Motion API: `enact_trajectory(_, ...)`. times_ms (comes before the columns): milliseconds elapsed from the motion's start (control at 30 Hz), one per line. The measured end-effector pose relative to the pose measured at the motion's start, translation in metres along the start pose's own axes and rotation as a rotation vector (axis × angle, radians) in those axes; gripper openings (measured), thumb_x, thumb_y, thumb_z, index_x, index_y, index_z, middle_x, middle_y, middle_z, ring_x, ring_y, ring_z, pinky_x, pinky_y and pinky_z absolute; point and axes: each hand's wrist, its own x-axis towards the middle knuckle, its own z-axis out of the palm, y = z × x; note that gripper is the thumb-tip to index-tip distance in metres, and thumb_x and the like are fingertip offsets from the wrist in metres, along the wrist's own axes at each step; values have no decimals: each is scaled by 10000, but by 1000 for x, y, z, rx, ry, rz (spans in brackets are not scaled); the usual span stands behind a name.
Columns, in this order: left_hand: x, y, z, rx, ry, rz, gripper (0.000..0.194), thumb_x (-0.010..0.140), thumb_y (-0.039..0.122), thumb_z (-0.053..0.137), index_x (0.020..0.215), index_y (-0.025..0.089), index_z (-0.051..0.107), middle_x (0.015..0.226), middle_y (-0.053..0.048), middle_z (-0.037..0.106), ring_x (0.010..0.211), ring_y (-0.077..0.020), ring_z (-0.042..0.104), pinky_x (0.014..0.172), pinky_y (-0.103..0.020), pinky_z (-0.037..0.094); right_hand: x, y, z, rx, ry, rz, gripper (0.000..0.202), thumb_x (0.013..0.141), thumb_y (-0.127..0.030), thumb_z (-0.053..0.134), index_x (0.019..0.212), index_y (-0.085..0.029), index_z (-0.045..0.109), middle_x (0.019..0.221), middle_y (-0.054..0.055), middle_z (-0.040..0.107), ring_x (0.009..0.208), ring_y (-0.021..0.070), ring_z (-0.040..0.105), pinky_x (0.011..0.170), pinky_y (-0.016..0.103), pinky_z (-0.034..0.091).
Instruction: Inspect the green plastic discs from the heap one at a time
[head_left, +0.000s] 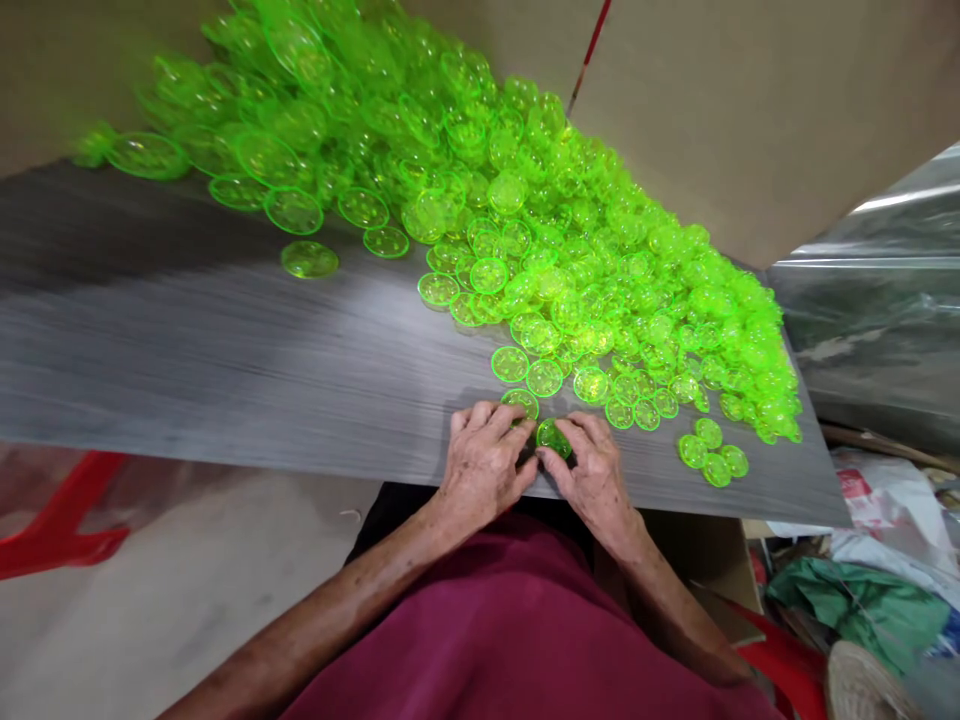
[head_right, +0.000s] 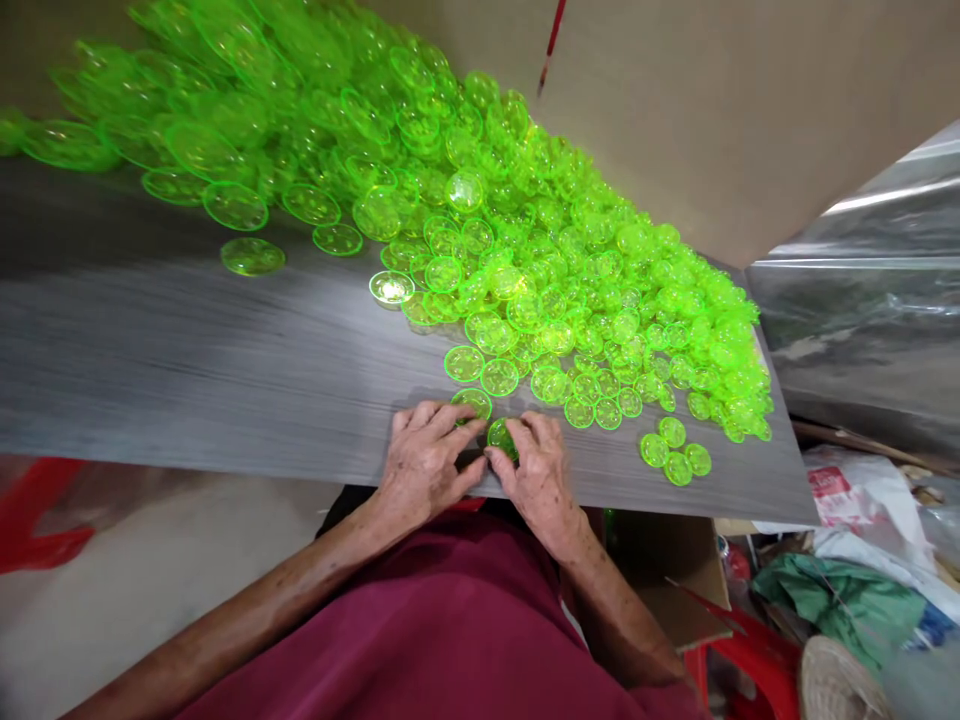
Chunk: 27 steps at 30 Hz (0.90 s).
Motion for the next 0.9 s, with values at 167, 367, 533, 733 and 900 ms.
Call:
enact_trajectory(167, 1, 1, -1, -5, 56, -2, 257, 855, 190, 671, 1097, 155, 749, 1150, -119, 764, 1023, -308, 616, 791, -455, 431, -1, 1, -4, -24, -48, -54, 359, 911, -274, 709, 1262, -209, 669, 1271, 164, 678, 1163, 331, 653, 991, 540, 578)
enact_trajectory(367, 0, 0, 1, -76, 219, -40, 206, 907, 199, 620, 1062, 195, 755, 1106, -114, 771, 997, -280, 671, 822, -445, 521, 1, 4, -3, 60, 49, -32, 328, 904, -251, 697, 1226, -191, 692, 1209, 165, 727, 1111, 314, 699, 983, 531, 592)
enact_trajectory(533, -1, 4, -5, -563, 153, -219, 260, 954, 300, 629, 1156, 182, 741, 1118, -112, 774, 892, -204, 737, 813, -351, 610, 0, 0, -10, 444, 132, 52, 369, 924, -335, 708, 1281, -253, 662, 1240, 115, 736, 1153, 257, 716, 945, 442, 636)
enact_trajectory(733, 6, 13, -15, -1308, -216, -528, 526, 857, 438, 768, 1307, 174, 697, 1092, -100, 806, 930, -224, 762, 859, -372, 619, -5, -7, -15, 720, 120, 58, 441, 917, -413, 742, 1320, -258, 651, 1305, 130, 712, 1227, 280, 694, 972, 478, 636)
enact_trajectory(900, 5, 17, -17, -1537, -256, -657, 522, 746, 386, 882, 1216, 213, 736, 1016, -68, 807, 860, -206, 751, 817, -375, 614, -5, -7, -22, 542, 134, -9, 486, 892, -401, 771, 1344, -281, 639, 1250, 115, 733, 1186, 280, 706, 965, 473, 630)
